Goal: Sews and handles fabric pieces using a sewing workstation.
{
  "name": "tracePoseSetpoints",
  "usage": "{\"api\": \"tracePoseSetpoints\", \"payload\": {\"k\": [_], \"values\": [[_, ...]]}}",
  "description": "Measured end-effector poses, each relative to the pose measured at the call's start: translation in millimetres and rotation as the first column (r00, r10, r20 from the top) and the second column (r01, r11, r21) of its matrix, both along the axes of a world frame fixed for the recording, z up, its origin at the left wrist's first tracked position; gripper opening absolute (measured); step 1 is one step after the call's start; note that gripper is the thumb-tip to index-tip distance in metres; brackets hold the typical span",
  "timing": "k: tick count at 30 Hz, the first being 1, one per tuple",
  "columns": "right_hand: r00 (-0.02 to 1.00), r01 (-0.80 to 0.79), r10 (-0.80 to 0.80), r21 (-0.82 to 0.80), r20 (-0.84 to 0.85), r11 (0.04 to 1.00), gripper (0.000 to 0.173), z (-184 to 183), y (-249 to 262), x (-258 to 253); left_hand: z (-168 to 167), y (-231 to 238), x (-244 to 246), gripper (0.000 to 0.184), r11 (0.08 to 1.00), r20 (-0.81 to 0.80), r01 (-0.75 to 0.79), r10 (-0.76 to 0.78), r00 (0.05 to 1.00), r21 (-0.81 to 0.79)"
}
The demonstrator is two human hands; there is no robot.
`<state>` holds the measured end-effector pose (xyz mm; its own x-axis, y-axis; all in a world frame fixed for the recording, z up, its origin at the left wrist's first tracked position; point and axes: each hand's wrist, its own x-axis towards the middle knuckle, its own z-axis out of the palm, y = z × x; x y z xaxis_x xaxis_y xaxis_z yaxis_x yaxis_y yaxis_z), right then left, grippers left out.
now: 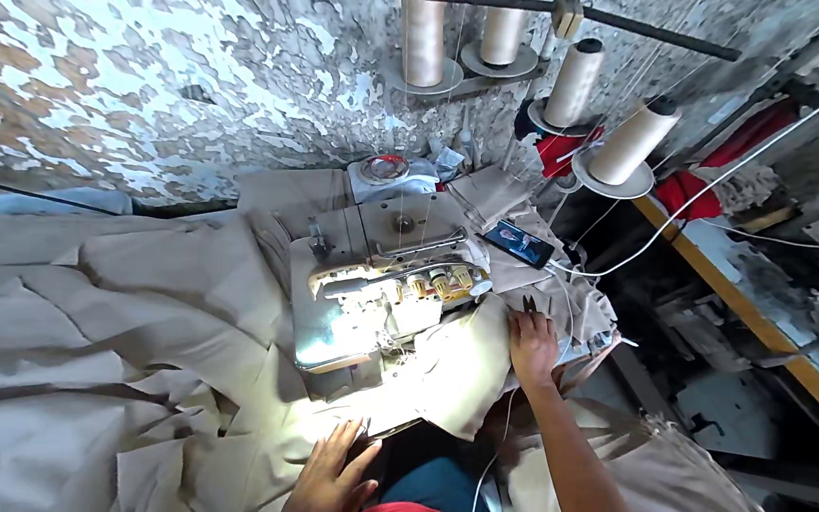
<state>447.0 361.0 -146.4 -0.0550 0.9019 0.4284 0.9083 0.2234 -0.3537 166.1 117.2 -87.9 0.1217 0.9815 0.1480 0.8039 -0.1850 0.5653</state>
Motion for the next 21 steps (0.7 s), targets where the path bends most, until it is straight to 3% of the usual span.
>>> {"api": "tracePoseSetpoints", "payload": {"k": [5,9,12,14,18,21], "values": [[0.989,-0.025,0.027,0.015,-0.144,1.000,0.017,6,-2,-2,-3,1,1,0.034,1.000,0.009,-0.001,0.001,1.000,-0.002],[0.975,0.003,-0.017,-0.063,-0.222,0.998,0.020,17,-5,-3,-5,1,3,0.034,1.000,0.014,0.008,-0.008,1.000,0.013],[0.970,-0.004,-0.035,-0.158,-0.240,0.987,0.032,19,-3,1,-4,1,3,0.034,1.000,0.023,0.012,-0.012,1.000,0.002],[0.977,-0.020,-0.020,-0.186,-0.213,0.982,0.029,21,-1,4,-4,1,2,0.033,1.000,0.030,0.015,-0.015,0.999,-0.009],[0.958,-0.150,0.088,-0.213,-0.273,0.965,0.022,38,-6,3,5,9,3,0.032,0.998,0.087,0.053,-0.049,0.995,-0.039],[0.806,-0.395,0.171,-0.300,-0.567,0.868,0.023,72,-31,-3,17,37,12,0.045,0.993,0.269,0.080,-0.054,0.962,-0.083]]}}
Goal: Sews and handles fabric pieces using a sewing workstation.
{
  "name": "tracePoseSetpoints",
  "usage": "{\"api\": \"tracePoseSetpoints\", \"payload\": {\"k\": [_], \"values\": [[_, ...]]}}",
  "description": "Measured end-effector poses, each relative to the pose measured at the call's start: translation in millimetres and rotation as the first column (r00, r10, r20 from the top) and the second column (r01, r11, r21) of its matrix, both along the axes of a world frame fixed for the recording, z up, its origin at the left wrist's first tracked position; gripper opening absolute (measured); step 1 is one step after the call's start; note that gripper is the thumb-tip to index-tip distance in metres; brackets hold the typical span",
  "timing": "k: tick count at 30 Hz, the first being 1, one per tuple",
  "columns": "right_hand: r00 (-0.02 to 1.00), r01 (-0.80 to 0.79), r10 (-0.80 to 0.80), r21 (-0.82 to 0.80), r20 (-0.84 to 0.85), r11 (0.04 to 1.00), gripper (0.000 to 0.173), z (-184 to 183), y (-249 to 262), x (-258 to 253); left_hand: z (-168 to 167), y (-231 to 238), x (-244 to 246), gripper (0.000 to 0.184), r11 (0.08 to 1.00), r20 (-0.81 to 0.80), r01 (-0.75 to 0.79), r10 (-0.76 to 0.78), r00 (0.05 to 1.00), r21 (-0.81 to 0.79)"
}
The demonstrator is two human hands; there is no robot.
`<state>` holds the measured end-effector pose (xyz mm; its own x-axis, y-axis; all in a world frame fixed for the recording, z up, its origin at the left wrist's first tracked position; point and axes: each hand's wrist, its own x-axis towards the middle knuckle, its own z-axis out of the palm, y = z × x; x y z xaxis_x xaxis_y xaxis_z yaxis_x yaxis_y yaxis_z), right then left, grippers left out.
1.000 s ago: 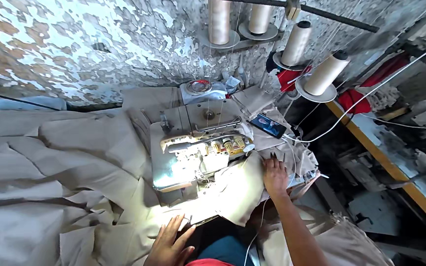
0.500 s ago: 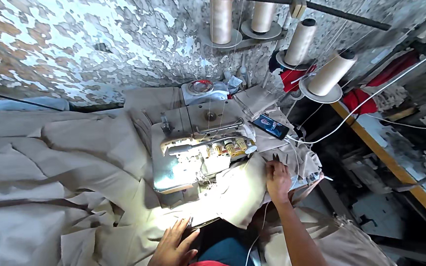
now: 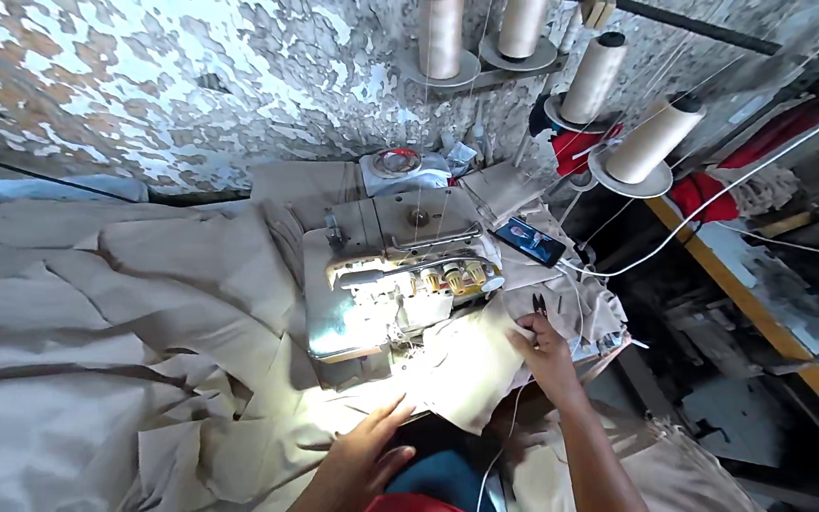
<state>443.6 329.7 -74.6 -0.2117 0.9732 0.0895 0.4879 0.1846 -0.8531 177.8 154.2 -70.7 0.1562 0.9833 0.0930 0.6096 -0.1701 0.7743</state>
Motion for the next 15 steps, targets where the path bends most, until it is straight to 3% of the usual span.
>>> {"api": "tracePoseSetpoints", "payload": {"k": [3,4,6,7,9,12,14,15], "values": [[0.901,-0.211,0.199,0.011,-0.387,0.977,0.007,38,-39,-7,1,45,15,0.086,0.996,0.221,0.079,-0.069,0.973,-0.036],[0.851,-0.268,0.269,0.067,-0.450,0.961,0.010,46,-48,-5,1,58,21,0.088,0.987,0.290,0.145,-0.118,0.950,-0.074],[0.810,-0.263,0.312,0.169,-0.496,0.950,0.018,57,-57,5,3,75,34,0.060,0.918,0.425,0.300,-0.171,0.889,-0.258],[0.819,-0.191,0.255,0.175,-0.515,0.966,0.019,60,-57,10,5,80,40,0.041,0.828,0.461,0.388,-0.181,0.869,-0.405],[0.821,0.000,0.054,0.095,-0.568,0.995,0.018,60,-46,21,-1,80,48,0.022,0.664,0.558,0.504,-0.155,0.816,-0.553],[0.856,0.148,-0.154,-0.052,-0.493,0.988,0.010,36,-13,34,-11,66,55,0.011,0.636,0.698,0.469,0.155,0.700,-0.612],[0.918,0.153,-0.177,-0.097,-0.355,0.984,0.005,6,9,37,-18,62,57,0.011,0.631,0.684,0.399,0.302,0.664,-0.666],[0.950,0.139,-0.162,-0.101,-0.268,0.985,0.010,-9,20,37,-22,62,57,0.010,0.616,0.658,0.363,0.354,0.665,-0.699]]}}
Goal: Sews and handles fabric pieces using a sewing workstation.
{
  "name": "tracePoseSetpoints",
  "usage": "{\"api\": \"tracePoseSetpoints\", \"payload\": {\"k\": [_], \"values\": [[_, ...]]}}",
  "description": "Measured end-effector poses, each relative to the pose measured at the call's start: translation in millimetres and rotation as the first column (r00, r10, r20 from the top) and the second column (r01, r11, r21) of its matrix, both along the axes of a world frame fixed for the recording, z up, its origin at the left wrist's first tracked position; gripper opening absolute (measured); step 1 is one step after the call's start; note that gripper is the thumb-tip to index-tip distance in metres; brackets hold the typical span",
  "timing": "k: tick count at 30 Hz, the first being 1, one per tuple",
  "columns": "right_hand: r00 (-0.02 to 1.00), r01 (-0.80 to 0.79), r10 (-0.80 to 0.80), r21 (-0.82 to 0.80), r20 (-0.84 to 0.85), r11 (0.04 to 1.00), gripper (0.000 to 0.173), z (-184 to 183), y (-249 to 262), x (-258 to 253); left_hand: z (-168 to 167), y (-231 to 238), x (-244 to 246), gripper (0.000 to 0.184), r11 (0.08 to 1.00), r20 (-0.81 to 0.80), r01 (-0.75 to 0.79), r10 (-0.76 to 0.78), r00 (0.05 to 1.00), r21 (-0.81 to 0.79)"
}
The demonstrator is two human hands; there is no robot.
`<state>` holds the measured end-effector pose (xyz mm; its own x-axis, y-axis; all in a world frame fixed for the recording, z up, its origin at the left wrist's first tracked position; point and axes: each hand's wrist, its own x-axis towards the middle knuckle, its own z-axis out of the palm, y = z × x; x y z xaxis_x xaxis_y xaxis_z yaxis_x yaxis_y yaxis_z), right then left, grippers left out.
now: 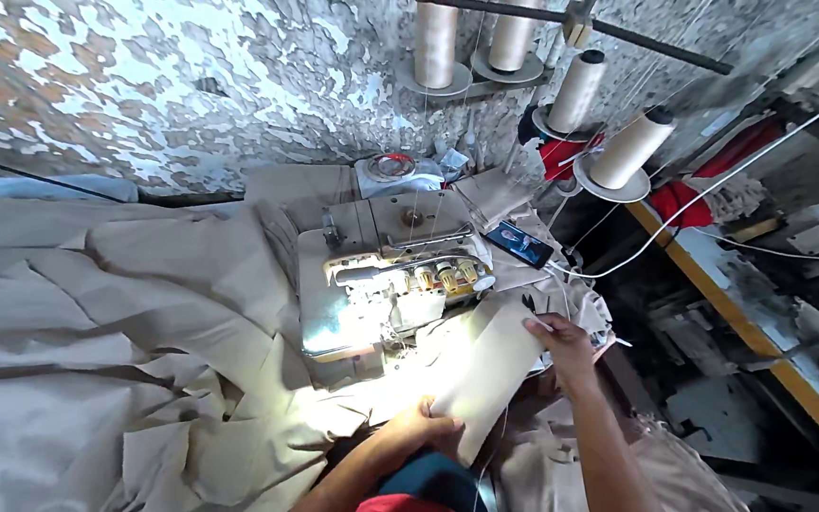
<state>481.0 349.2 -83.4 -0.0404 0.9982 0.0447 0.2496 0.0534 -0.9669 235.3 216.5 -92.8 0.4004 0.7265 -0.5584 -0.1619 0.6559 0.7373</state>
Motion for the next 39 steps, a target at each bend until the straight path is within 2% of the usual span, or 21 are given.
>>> {"api": "tracePoseSetpoints", "payload": {"k": [2,4,7,8,10,12,15,20,25,27,29,32,34,36,38,39], "values": [[0.967,-0.057,0.066,-0.044,0.247,0.997,0.021,-19,17,-1,-7,0,3,0.008,0.995,-0.051,-0.064,0.060,0.997,-0.078],[0.852,-0.101,0.145,-0.114,0.504,0.988,0.027,-20,26,-7,-8,-1,5,0.008,0.987,-0.104,-0.097,0.084,0.991,-0.125],[0.685,-0.108,0.152,-0.106,0.712,0.988,0.033,-8,24,-22,-12,-7,7,0.009,0.969,-0.076,-0.189,0.179,0.981,-0.156],[0.643,-0.111,0.126,-0.071,0.756,0.991,0.036,-7,22,-27,-15,-11,8,0.015,0.958,-0.031,-0.238,0.237,0.971,-0.157],[0.590,-0.111,0.064,0.003,0.805,0.994,0.039,-8,19,-36,-20,-21,11,0.032,0.922,0.088,-0.340,0.360,0.929,-0.183],[0.555,-0.099,0.013,0.050,0.832,0.994,0.038,-11,19,-44,-27,-31,14,0.041,0.906,0.203,-0.365,0.407,0.890,-0.215],[0.546,-0.087,-0.021,0.081,0.837,0.993,0.034,-15,21,-57,-33,-39,17,0.031,0.923,0.287,-0.304,0.365,0.886,-0.234],[0.524,-0.016,0.021,-0.015,0.852,1.000,0.032,-15,23,-75,-40,-38,28,0.014,0.904,0.230,-0.295,0.373,0.899,-0.310],[0.507,0.004,0.039,-0.048,0.861,0.999,0.031,-12,20,-80,-43,-35,29,0.020,0.934,0.170,-0.257,0.303,0.938,-0.250],[0.492,0.019,0.079,-0.101,0.867,0.995,0.031,-9,21,-83,-43,-31,25,0.036,0.961,0.118,-0.201,0.225,0.967,-0.188],[0.475,0.038,0.093,-0.126,0.875,0.991,0.034,-9,25,-86,-42,-26,23,0.045,0.970,0.052,-0.172,0.183,0.982,-0.171],[0.506,0.065,0.039,-0.083,0.861,0.994,0.038,-16,28,-89,-33,-19,22,0.037,0.980,-0.066,-0.108,0.099,0.993,-0.165],[0.543,0.062,-0.017,-0.019,0.840,0.998,0.037,-23,27,-90,-27,-16,20,0.038,0.993,-0.196,0.002,-0.026,0.980,-0.120],[0.556,0.048,-0.007,-0.023,0.831,0.999,0.039,-24,28,-91,-17,-10,15,0.047,0.971,-0.415,0.236,-0.226,0.881,-0.029],[0.553,0.040,0.028,-0.060,0.833,0.997,0.040,-20,31,-89,2,-2,13,0.055,0.863,-0.608,0.505,-0.409,0.681,-0.014],[0.551,0.038,0.026,-0.055,0.834,0.998,0.039,-20,33,-86,13,1,14,0.050,0.789,-0.671,0.615,-0.463,0.579,-0.013]]}}
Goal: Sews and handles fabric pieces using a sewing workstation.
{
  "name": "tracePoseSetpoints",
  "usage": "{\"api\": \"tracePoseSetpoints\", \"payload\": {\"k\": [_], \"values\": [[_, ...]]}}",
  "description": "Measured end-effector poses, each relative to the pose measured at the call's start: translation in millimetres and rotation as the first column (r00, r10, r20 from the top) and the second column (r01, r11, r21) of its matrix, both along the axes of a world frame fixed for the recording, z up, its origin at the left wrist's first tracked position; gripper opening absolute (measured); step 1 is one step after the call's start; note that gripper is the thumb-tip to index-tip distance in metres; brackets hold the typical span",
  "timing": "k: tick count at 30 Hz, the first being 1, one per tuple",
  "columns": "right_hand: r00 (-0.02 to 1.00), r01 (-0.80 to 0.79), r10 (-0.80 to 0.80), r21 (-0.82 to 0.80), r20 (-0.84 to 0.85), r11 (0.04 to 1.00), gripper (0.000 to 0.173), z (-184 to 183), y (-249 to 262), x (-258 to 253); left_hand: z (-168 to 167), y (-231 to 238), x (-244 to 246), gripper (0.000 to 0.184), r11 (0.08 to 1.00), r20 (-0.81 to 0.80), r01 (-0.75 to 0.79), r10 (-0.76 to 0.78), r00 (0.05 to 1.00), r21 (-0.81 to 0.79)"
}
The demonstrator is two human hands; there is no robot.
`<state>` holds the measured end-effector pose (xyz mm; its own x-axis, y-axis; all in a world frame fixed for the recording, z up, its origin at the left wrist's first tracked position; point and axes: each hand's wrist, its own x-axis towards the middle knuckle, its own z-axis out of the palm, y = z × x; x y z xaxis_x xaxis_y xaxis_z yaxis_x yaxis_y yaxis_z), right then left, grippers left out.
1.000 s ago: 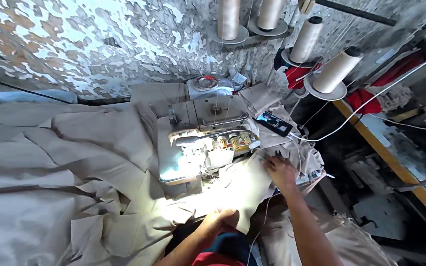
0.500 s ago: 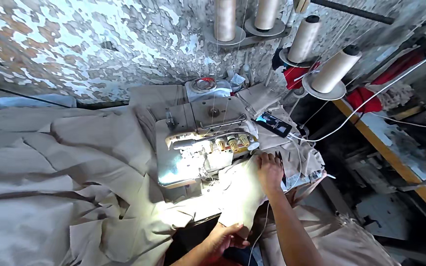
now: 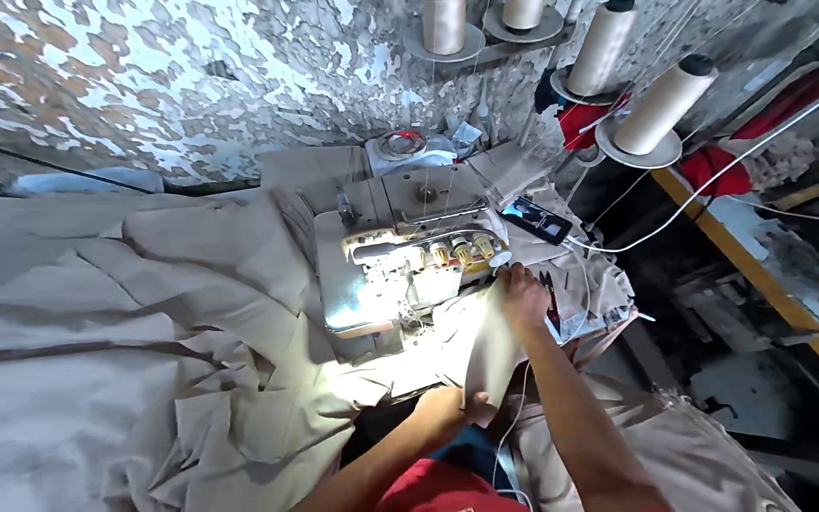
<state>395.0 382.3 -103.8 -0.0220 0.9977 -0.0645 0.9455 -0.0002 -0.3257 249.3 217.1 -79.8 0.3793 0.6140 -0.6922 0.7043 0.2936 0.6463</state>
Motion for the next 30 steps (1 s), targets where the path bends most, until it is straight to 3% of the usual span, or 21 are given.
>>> {"api": "tracePoseSetpoints", "payload": {"k": [2,8,11,15,18,25,30], "values": [[1.000,-0.010,0.011,0.005,-0.021,1.000,0.039,5,5,6,19,4,5,0.040,0.986,-0.074,0.149,-0.144,0.987,0.075],[0.991,0.133,-0.132,-0.066,0.013,0.989,0.047,45,38,23,77,8,38,0.041,0.926,-0.119,0.313,-0.294,0.949,0.211],[0.984,0.176,-0.177,0.040,0.005,0.984,0.047,61,48,35,96,1,46,0.053,0.918,-0.053,0.299,-0.296,0.954,0.262],[0.968,0.250,-0.251,0.114,-0.007,0.962,0.048,82,57,54,114,-16,43,0.051,0.916,0.064,0.258,-0.290,0.955,0.307],[0.962,0.274,-0.274,0.154,-0.023,0.949,0.049,97,61,61,129,-25,41,0.055,0.946,0.128,0.215,-0.251,0.959,0.243],[0.957,0.288,-0.285,0.209,-0.044,0.934,0.047,121,66,69,128,-47,34,0.057,0.952,0.295,0.110,-0.197,0.935,0.285],[0.970,0.241,-0.228,0.202,-0.084,0.949,0.048,112,60,61,105,-38,17,0.049,0.931,0.114,0.270,-0.305,0.946,0.247]]}}
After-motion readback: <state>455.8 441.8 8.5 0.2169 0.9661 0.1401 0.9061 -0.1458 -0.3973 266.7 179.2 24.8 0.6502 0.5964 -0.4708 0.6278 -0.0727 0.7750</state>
